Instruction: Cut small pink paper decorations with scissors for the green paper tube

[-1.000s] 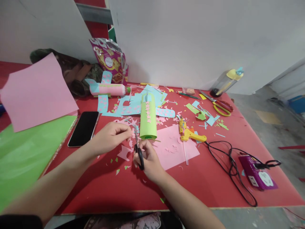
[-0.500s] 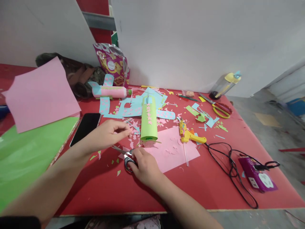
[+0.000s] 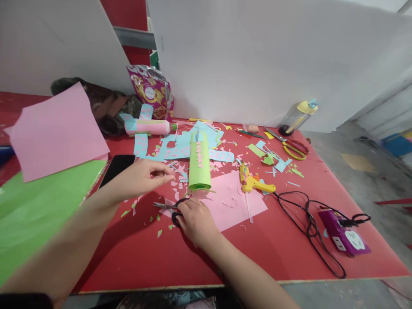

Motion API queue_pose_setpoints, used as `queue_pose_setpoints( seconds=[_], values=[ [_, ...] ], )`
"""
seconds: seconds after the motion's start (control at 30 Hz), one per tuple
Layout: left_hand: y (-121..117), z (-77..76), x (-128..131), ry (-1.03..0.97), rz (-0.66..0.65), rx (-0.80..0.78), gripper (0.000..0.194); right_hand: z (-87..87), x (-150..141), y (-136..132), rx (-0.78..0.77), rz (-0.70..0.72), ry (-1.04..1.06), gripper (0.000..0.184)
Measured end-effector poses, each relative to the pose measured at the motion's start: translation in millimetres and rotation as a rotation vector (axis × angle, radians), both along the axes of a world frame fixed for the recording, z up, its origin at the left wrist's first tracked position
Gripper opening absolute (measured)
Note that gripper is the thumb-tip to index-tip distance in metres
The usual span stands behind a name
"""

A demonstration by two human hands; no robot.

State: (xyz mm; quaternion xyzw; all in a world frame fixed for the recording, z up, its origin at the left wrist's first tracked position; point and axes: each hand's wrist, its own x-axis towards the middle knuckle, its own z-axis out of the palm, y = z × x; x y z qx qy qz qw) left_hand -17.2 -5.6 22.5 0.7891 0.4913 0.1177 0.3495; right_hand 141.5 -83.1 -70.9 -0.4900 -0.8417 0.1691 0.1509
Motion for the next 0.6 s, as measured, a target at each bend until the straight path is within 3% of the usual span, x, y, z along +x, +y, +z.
queue_pose_setpoints(
  seconds=[0.17,0.37,0.6],
  values=[
    [5,7.6,-13,0.063,0.1,0.088,0.029,-3.1,0,0,0.072,0.019,-0.002,0.006],
    [9,4.7,-21,0.104,0.144,0.161,0.03,-6.1,0,0,0.141,-0.007,0.025,0.018],
    [16,3.0,-21,0.241,0.068,0.114,0.026,1.7,1,2,0.011,-0.225,0.259,0.011]
  ],
)
